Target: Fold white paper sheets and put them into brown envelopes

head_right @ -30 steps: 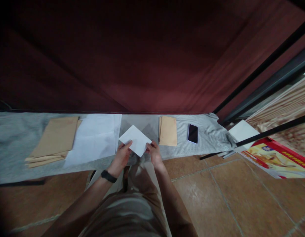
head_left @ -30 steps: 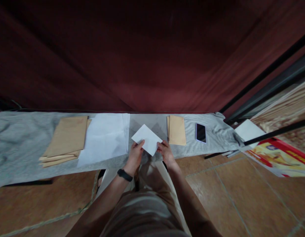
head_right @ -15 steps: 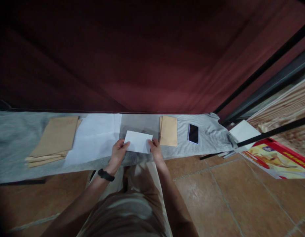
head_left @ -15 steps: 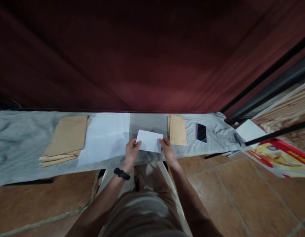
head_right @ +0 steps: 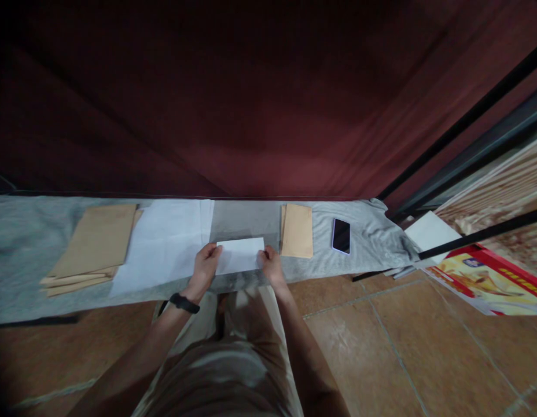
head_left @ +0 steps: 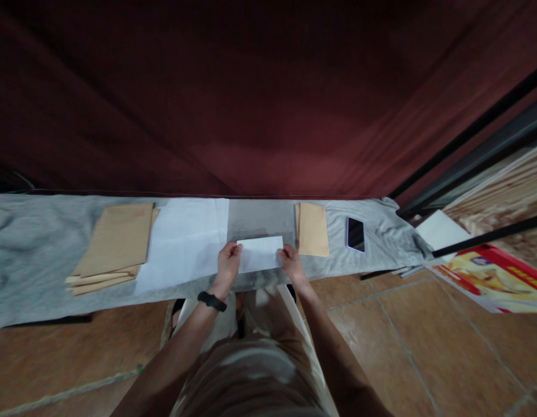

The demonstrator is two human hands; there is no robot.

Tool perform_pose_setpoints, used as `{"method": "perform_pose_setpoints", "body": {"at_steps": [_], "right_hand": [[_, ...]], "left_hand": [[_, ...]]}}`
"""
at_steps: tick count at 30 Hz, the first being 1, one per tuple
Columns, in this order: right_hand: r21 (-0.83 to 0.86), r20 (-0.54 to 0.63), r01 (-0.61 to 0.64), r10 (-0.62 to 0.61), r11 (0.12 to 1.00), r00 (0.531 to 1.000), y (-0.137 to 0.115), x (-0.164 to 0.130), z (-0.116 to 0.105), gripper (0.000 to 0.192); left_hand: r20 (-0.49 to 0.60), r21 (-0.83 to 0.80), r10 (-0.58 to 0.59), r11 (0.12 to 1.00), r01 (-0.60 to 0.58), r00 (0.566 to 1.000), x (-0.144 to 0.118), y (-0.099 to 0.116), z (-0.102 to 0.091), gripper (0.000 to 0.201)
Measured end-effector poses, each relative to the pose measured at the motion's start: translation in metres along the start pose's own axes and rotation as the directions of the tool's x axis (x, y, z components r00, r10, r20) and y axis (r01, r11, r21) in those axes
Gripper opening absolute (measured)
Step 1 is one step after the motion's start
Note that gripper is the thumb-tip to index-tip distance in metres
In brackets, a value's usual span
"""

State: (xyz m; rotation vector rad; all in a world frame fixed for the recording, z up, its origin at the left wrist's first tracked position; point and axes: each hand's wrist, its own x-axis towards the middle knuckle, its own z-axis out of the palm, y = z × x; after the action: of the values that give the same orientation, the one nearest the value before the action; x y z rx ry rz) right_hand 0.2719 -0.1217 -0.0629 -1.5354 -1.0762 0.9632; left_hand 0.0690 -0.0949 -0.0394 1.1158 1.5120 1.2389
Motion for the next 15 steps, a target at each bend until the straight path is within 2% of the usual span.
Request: {"method": "perform_pose_setpoints", "body": {"at_steps": [5,12,15], "right_hand": [[-0.034,-0.048,0.028,-0.029,0.999,0.998,0.003,0.0,0.005,0.027],[-0.01,-0.128,-0.022,0.021,1.0,0.992,0.008,0.007,0.003,0.028],[-0.002,-0.137,-0.034,0.033,0.999,0.99,0.009,0.008,0.002,0.028]], "left_hand": [[-0.018,0.059,0.025,0.998,-0.023,1.0,0.008,0.0,0.0,0.022],[0.118,0.047,-0.043,0.998,0.037,0.992,-0.001,-0.001,0.004,0.034],[0.133,0.045,-0.068,0.997,0.063,0.989,-0.004,-0.005,0.006,0.033]]}}
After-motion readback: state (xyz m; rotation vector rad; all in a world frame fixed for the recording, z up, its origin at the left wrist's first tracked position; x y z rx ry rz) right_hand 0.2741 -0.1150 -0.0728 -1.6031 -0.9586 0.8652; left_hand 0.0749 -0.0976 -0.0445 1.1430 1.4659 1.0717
